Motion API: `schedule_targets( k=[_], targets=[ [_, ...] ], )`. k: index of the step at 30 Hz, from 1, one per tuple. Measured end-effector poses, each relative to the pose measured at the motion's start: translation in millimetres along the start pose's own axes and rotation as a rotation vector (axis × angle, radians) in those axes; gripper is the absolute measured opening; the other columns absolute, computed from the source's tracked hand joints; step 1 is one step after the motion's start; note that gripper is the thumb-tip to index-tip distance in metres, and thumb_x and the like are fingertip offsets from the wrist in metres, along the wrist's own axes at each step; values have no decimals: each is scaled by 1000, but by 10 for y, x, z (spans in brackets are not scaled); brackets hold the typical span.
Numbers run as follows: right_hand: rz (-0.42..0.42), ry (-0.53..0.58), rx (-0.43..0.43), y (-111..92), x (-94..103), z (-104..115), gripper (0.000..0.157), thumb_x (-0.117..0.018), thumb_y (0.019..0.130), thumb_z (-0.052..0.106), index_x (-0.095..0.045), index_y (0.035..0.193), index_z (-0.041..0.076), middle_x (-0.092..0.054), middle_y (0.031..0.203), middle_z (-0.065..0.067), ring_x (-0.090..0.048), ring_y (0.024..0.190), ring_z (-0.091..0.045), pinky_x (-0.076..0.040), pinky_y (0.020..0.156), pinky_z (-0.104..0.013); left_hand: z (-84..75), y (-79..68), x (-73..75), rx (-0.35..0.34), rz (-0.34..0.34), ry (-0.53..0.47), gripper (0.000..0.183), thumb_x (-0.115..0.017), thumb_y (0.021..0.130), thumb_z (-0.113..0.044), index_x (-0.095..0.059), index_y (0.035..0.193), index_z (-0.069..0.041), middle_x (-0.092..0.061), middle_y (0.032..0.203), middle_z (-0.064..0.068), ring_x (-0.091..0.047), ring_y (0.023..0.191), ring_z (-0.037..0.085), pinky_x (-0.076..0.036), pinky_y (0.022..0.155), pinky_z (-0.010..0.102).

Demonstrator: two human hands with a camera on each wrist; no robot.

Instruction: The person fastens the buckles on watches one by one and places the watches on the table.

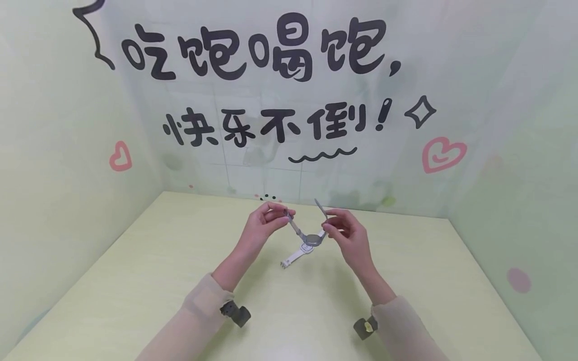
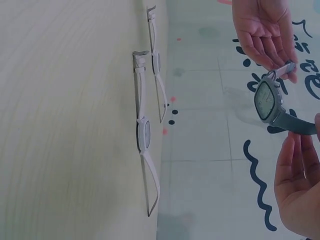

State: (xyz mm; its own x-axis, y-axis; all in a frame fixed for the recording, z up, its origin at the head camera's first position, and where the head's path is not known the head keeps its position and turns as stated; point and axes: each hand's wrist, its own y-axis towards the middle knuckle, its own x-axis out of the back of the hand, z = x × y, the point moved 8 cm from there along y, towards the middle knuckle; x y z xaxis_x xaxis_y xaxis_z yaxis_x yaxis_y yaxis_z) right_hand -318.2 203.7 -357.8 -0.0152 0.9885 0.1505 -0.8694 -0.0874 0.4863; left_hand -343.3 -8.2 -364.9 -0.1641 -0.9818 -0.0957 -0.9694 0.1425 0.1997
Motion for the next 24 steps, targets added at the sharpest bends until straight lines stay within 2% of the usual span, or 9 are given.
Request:
schedule_targets(
  k=[15, 24],
  targets=[
    [35, -37, -4, -1, -51, 10, 29, -69, 90, -3, -63, 118, -9, -69, 92, 18, -67, 86, 1, -58, 76, -15, -38, 10, -11, -26, -3, 23, 27, -68, 90, 0, -63, 117, 0, -72, 118, 17, -71, 110, 22, -54, 100, 31],
    [41, -47, -6, -16, -64, 21, 28, -69, 90, -3, -64, 116, -9, -68, 92, 18, -66, 86, 0, -58, 76, -16, -55, 0, -37, -24, 5, 18, 30, -68, 90, 1, -64, 119, 0, -72, 118, 17, -71, 108, 18, -55, 99, 30]
  ],
)
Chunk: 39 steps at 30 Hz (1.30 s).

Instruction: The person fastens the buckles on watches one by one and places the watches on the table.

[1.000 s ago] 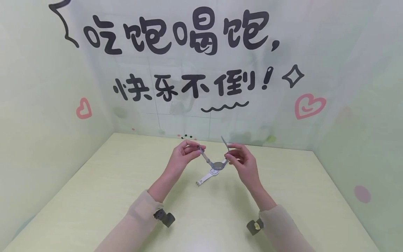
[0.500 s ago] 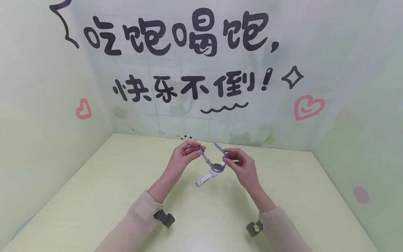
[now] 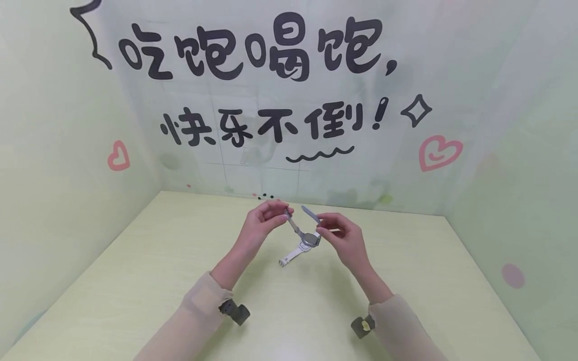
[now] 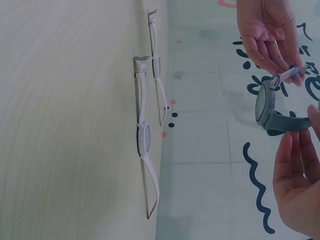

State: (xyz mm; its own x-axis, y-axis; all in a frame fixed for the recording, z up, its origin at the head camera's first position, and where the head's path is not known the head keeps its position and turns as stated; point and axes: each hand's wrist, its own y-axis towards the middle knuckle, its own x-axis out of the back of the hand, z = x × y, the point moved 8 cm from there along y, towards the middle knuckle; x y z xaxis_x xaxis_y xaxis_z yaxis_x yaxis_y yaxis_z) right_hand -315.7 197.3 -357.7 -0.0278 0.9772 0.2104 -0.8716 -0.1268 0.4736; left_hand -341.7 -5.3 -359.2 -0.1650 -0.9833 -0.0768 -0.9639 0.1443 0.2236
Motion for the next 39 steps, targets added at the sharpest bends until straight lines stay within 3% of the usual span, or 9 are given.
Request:
schedule_targets(
  k=[6, 15, 24, 39],
  targets=[
    [12, -15, -4, -6, -31, 9, 27, -69, 90, -1, -66, 115, -7, -68, 94, 13, -66, 86, -1, -58, 77, -17, 7, -5, -8, 6, 10, 5, 31, -69, 90, -1, -64, 121, 0, -71, 120, 17, -71, 109, 19, -54, 100, 30],
    [26, -48, -10, -39, -48, 0, 26, -70, 90, 1, -67, 114, -5, -69, 98, -15, -65, 86, -2, -58, 76, -17, 25, -18, -49, -4, 33, 20, 32, -69, 91, -4, -65, 122, -1, -72, 119, 15, -71, 109, 18, -54, 100, 30],
    [57, -67, 5, -45, -68, 10, 26, -70, 90, 2, -68, 115, -3, -68, 102, -24, -64, 87, -2, -58, 77, -17, 1, -31, -83, -18, 49, 50, 31, -68, 93, -7, -66, 123, -4, -72, 121, 13, -70, 113, 21, -53, 102, 31],
    [89, -135, -4, -51, -151, 4, 25, -72, 90, 6, -70, 114, 1, -70, 99, -20, -63, 86, -2, -57, 75, -16, 89, -64, -64, 16, 57, 77, 32, -69, 93, -7, -66, 125, -5, -70, 124, 14, -68, 116, 23, -54, 101, 31]
  ],
)
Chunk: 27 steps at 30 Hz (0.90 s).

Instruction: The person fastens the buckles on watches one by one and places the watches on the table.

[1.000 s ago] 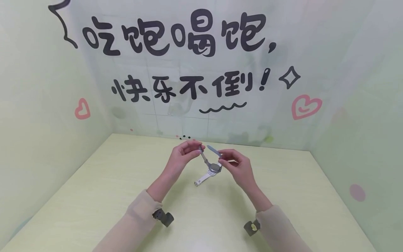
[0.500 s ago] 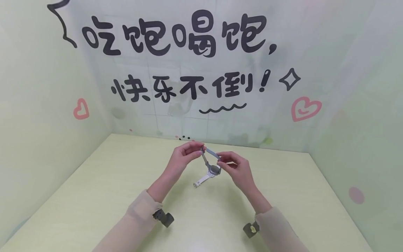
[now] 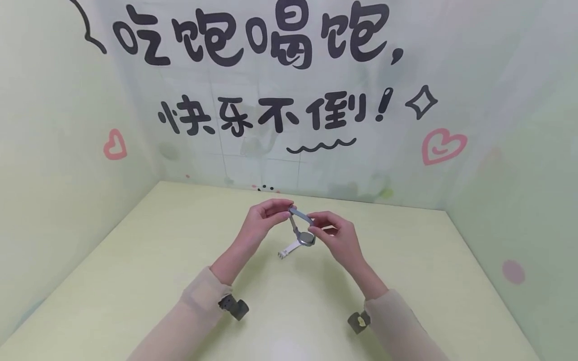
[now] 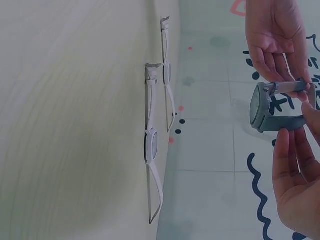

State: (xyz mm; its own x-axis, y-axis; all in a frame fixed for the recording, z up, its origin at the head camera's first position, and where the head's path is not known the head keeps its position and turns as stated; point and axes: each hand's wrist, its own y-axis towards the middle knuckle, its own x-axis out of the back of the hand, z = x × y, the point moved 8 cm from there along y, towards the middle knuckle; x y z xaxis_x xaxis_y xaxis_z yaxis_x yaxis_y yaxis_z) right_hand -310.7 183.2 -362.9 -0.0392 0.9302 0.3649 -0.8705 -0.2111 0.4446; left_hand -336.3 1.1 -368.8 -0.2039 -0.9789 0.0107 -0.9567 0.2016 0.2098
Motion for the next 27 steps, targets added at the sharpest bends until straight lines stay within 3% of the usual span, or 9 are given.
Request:
schedule_targets(
  k=[22, 27],
  targets=[
    [-4, 20, -16, 5, 34, 29, 26, -72, 90, 7, -70, 115, 0, -70, 101, -22, -63, 85, -2, -58, 74, -16, -28, -22, -108, 12, 25, 25, 32, -71, 90, -7, -68, 122, -4, -72, 118, 13, -71, 106, 17, -56, 97, 31],
    [5, 28, -22, 2, 47, 19, 27, -72, 90, 6, -69, 116, -1, -71, 109, -23, -65, 88, -1, -58, 77, -16, -43, -14, -149, 3, 20, 28, 31, -72, 89, -6, -68, 120, -3, -72, 116, 14, -72, 103, 16, -56, 95, 31]
  ],
)
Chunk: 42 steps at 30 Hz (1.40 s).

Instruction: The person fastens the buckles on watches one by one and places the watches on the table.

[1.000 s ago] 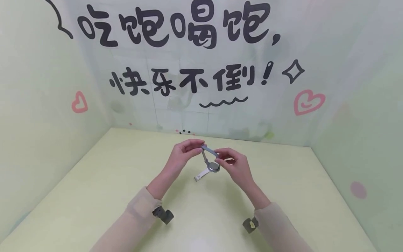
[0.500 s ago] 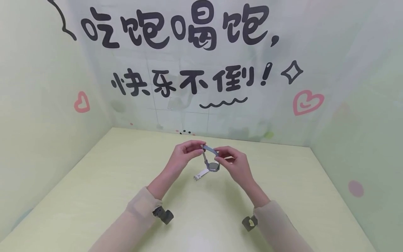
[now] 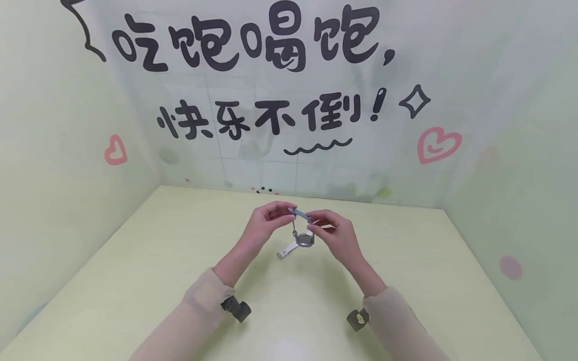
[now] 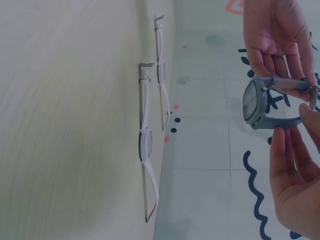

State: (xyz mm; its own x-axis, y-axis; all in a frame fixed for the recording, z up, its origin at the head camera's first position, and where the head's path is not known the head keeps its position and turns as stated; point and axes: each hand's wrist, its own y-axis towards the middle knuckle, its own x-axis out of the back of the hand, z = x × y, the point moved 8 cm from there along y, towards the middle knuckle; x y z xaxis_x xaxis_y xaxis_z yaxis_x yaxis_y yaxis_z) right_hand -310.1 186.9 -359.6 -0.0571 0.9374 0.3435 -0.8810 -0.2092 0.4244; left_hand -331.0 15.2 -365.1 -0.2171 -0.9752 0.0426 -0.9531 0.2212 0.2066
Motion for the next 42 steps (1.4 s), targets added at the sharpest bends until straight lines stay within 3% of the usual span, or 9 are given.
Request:
schedule_targets(
  k=[11, 26, 42],
  targets=[
    [7, 14, -8, -3, -12, 41, 27, -72, 90, 7, -69, 115, -1, -71, 108, -23, -66, 89, 1, -57, 79, -16, -30, -36, -15, 3, -15, -9, 31, -73, 89, -7, -69, 119, -4, -73, 115, 14, -72, 104, 18, -56, 96, 29],
    [21, 2, -4, 4, -37, -6, 25, -71, 91, 10, -70, 114, -1, -72, 106, -23, -66, 91, 2, -57, 81, -16, 14, -44, -51, 22, 48, 4, 30, -70, 92, -11, -67, 121, -4, -71, 117, 14, -71, 104, 15, -56, 97, 31],
    [31, -85, -18, 88, -31, 66, 28, -71, 92, 12, -69, 118, 3, -72, 112, -17, -66, 96, -2, -56, 82, -15, 16, 23, -27, -15, 2, 38, 27, -72, 91, -11, -69, 117, -4, -73, 115, 15, -71, 107, 22, -56, 96, 29]
  ],
)
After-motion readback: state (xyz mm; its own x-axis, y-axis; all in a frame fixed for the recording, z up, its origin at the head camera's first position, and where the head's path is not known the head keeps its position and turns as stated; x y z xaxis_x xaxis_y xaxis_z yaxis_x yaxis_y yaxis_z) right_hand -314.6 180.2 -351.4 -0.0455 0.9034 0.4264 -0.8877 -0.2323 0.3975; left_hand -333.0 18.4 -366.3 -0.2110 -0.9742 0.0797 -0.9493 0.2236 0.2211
